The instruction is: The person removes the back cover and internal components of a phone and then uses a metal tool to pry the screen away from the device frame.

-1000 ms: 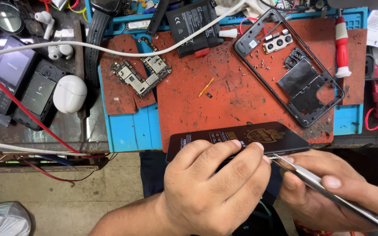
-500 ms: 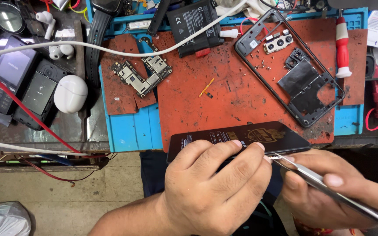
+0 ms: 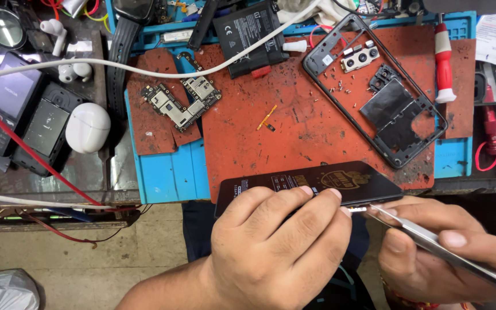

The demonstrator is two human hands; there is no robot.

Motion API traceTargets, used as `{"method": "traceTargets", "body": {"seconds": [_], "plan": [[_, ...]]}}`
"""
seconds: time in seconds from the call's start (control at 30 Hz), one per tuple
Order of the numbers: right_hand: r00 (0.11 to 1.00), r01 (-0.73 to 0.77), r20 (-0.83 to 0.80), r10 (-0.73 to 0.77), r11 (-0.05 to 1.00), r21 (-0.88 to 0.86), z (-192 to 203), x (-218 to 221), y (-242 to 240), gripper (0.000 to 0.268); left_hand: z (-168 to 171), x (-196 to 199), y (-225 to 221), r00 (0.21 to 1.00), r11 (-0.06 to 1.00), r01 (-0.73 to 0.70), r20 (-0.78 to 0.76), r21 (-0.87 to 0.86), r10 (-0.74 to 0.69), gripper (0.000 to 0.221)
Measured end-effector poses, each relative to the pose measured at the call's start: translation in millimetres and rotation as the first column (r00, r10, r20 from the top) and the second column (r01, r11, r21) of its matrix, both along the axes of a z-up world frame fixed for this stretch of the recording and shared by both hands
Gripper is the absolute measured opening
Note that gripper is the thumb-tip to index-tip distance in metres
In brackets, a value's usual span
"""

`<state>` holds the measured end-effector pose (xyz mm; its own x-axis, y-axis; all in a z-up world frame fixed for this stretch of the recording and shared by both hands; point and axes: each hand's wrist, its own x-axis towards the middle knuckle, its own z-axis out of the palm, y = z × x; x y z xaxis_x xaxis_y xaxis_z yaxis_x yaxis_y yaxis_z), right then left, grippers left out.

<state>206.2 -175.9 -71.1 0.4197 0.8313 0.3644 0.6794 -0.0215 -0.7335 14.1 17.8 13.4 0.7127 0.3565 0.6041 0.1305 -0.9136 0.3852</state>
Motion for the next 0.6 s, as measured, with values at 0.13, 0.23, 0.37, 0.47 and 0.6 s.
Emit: {"method": "traceTargets", "body": {"seconds": [0.13, 0.23, 0.37, 0.47, 0.6], "plan": [[0.998, 0.058, -0.031, -0.057, 0.997, 0.044, -1, -5, 8, 0.037, 1, 3, 0, 1.000, 1.000, -0.010, -0.003, 0.001, 0.010, 0.018], [0.996, 0.017, -0.090, -0.002, 0.986, 0.165, -7, -4, 13, 0.041, 3, 5, 0, 1.000, 1.000, -0.021, -0.014, -0.010, 0.021, 0.018], [0.997, 0.027, -0.072, -0.018, 0.990, 0.135, -11, -3, 10, 0.042, 5, 8, -3, 0.998, 0.998, -0.048, -0.032, -0.030, 0.047, 0.020], [0.998, 0.032, -0.066, -0.024, 0.991, 0.131, -12, 0, 9, 0.041, 7, 12, -8, 0.996, 0.996, -0.078, -0.042, -0.048, 0.076, 0.020], [0.997, 0.037, -0.077, -0.025, 0.986, 0.164, -12, 2, 17, 0.043, 7, 15, -8, 0.997, 0.995, -0.073, -0.032, -0.067, 0.071, 0.018]]}}
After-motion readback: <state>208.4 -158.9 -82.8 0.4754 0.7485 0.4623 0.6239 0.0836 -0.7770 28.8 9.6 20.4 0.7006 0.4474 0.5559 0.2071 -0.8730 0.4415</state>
